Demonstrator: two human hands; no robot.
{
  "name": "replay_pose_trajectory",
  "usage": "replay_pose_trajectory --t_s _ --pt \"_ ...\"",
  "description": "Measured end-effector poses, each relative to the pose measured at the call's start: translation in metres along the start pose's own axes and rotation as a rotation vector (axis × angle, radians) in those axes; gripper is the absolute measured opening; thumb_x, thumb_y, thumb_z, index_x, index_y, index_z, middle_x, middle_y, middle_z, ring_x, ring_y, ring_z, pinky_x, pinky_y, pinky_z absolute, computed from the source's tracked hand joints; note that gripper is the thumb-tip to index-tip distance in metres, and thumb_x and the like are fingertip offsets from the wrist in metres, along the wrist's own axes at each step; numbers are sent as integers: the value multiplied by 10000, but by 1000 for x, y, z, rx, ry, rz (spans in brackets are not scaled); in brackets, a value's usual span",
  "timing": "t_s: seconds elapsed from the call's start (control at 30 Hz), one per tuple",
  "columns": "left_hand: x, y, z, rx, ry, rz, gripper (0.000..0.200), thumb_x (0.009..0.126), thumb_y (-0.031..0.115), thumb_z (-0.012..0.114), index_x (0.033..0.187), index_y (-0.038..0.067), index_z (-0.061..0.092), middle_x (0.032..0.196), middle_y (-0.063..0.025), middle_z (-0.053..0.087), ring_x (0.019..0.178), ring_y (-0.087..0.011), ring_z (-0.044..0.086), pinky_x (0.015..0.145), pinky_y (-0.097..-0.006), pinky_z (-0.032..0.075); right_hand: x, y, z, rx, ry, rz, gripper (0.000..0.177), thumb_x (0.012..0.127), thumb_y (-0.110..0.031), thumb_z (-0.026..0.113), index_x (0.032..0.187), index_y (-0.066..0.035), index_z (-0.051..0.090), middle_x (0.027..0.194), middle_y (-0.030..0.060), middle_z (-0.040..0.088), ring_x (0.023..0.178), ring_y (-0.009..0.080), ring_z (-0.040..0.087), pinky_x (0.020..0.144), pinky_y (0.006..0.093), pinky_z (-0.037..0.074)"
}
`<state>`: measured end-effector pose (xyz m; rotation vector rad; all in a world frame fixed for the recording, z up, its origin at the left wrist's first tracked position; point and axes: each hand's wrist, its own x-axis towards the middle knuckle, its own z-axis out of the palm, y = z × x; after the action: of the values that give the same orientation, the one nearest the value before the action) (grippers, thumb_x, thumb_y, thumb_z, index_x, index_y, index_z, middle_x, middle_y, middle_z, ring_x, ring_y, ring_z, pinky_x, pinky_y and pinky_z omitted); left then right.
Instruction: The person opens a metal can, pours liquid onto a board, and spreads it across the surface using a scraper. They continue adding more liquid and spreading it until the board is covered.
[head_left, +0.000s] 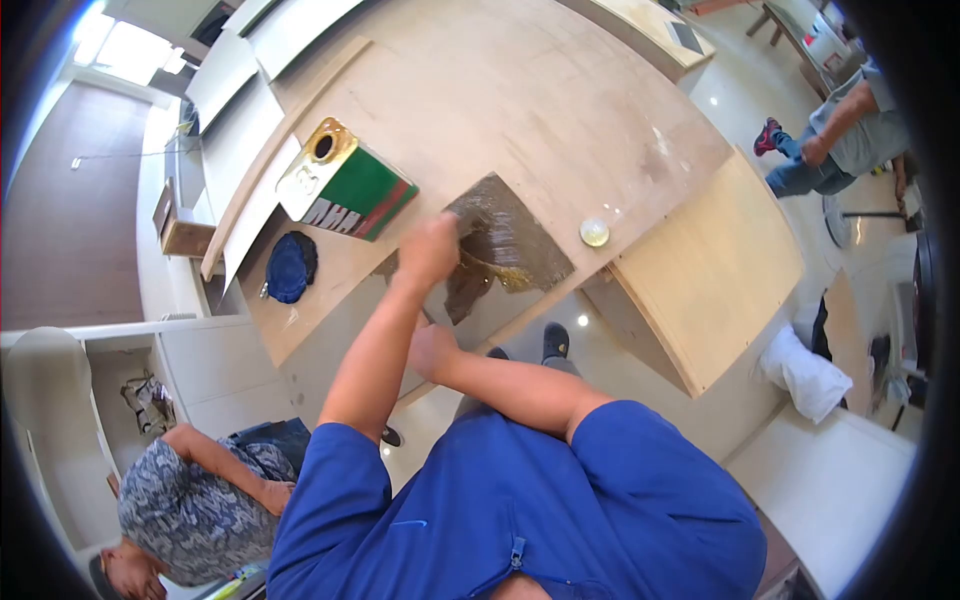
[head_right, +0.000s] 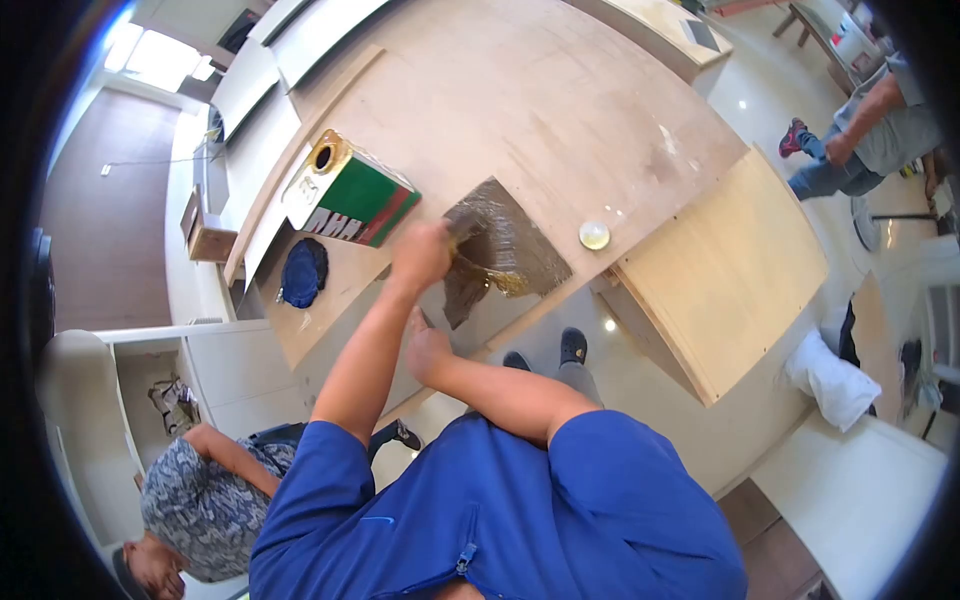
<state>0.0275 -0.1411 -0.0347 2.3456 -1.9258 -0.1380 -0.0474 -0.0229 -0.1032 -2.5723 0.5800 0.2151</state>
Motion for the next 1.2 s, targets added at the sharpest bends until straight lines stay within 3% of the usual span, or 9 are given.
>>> replay_pose_trajectory --t_s 0.2,0.33,0.6,0.73,0.83,0.9,0.93,1.07,1.2 --pt "1 -1 19 -21 -41 161 156 857 73 526 923 80 668 962 -131 707 955 -339 668 816 -501 519 3 -4 -22 28 -189 -9 473 989 -185 474 1424 -10 535 1590 288 331 1417 277 458 871 375 543" --pt "-39 36 20 -34 -77 419 131 842 88 548 894 76 668 922 -105 699 931 -294 656 836 -439 464 15 -6 16 130 376 -43 473 1018 -261 462 1394 23 513 1408 217 476 1222 279 514 872 388 506" --pt "-80 71 10 -33 -249 838 119 865 146 564 875 91 669 908 -73 698 936 -250 653 853 -421 454 1 -7 37 399 416 140 515 1054 -373 443 1360 36 509 1240 189 590 1213 255 516 1019 408 402" --pt "-84 44 -34 -216 -103 754 146 860 117 577 937 91 698 961 -61 710 952 -261 652 872 -417 462 8 -17 49 610 557 194 549 1072 -429 433 1343 42 506 1155 175 647 1209 243 517 1092 417 349" --pt "-77 8 -58 -301 29 617 235 809 36 619 1016 91 716 1045 -61 713 994 -280 644 857 -407 480 17 -13 32 72 316 94 427 958 -243 559 1303 2 619 1249 213 655 1143 290 633 898 447 485" --pt "-68 -25 -42 -160 -77 632 220 828 14 647 1028 77 716 1039 -81 721 965 -298 657 853 -403 489 -1 -26 -9 -77 -174 127 370 926 -174 563 1249 -73 713 1343 205 634 1067 236 688 706 385 541" --pt "-67 -33 -40 -197 -37 618 228 825 13 642 1027 82 720 1043 -76 717 980 -295 652 867 -401 484 11 -20 15 -43 -18 93 316 889 -165 598 1140 -77 769 1332 250 629 957 245 714 591 359 511" --pt "-67 -35 -47 -206 -36 709 259 804 26 626 1024 108 735 1074 -50 695 1061 -274 624 946 -397 448 0 -32 11 -150 56 142 250 849 -181 626 1011 -75 784 1042 179 729 824 243 715 586 396 505" --pt "-48 -9 -32 -135 -125 912 230 798 107 616 982 152 746 1103 6 682 1150 -208 577 1035 -443 370 23 -33 13 -147 -130 155 342 901 -210 597 1196 -91 723 1273 172 659 976 235 705 628 393 524"
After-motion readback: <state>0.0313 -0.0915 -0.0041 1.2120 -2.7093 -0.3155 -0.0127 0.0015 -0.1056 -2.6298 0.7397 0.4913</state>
